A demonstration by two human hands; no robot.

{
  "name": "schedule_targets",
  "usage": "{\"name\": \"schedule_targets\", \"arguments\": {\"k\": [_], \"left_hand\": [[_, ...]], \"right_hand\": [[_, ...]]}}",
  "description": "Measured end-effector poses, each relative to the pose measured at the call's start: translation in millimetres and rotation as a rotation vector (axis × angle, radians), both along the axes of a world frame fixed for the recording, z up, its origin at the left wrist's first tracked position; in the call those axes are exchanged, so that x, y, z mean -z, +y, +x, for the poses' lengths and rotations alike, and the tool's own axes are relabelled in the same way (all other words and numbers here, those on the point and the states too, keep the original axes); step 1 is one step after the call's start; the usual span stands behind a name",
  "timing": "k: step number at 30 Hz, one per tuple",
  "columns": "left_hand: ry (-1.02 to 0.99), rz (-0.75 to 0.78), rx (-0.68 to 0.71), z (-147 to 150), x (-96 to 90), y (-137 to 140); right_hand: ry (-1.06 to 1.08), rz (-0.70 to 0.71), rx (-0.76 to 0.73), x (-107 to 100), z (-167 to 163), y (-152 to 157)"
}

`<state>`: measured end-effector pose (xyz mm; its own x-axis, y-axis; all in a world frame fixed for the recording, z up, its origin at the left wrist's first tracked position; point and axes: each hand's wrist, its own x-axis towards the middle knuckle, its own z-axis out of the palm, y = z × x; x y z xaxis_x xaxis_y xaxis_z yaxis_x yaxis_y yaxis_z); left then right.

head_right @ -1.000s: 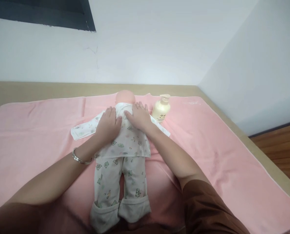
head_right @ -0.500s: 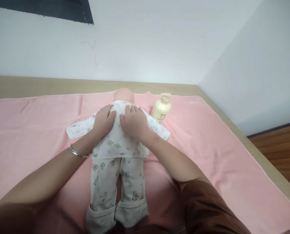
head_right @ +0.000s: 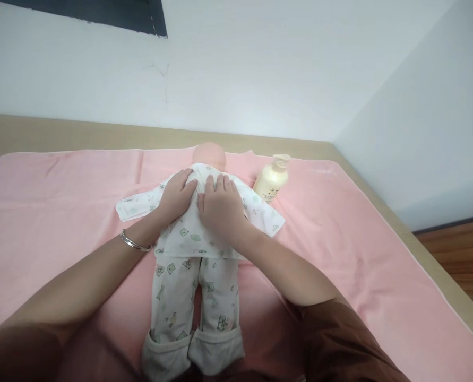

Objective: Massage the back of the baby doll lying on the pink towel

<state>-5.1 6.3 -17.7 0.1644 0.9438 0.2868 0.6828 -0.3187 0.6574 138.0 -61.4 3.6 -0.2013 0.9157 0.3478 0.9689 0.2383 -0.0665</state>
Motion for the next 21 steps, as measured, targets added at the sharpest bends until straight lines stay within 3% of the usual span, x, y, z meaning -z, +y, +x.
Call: {"name": "schedule_targets", "arguments": {"k": [6,13,17,21], "left_hand": [[0.013,0.047,-0.018,3,0.5,-5],[0.142,0.279,0.062,18,5.5,-37],[0.127,0.185,0.082,18,1.7,-37],[0.042,0.021,0.057,7,-5.2,-13]], "right_hand": [[0.111,-0.059,-0.058,2,6,10],[0.203,-0.153,-0.029,-1,22,40],[0.128,-0.14,-0.001,-8,19,34],[0.019,-0.085,-0.002,-13,10,15]]}}
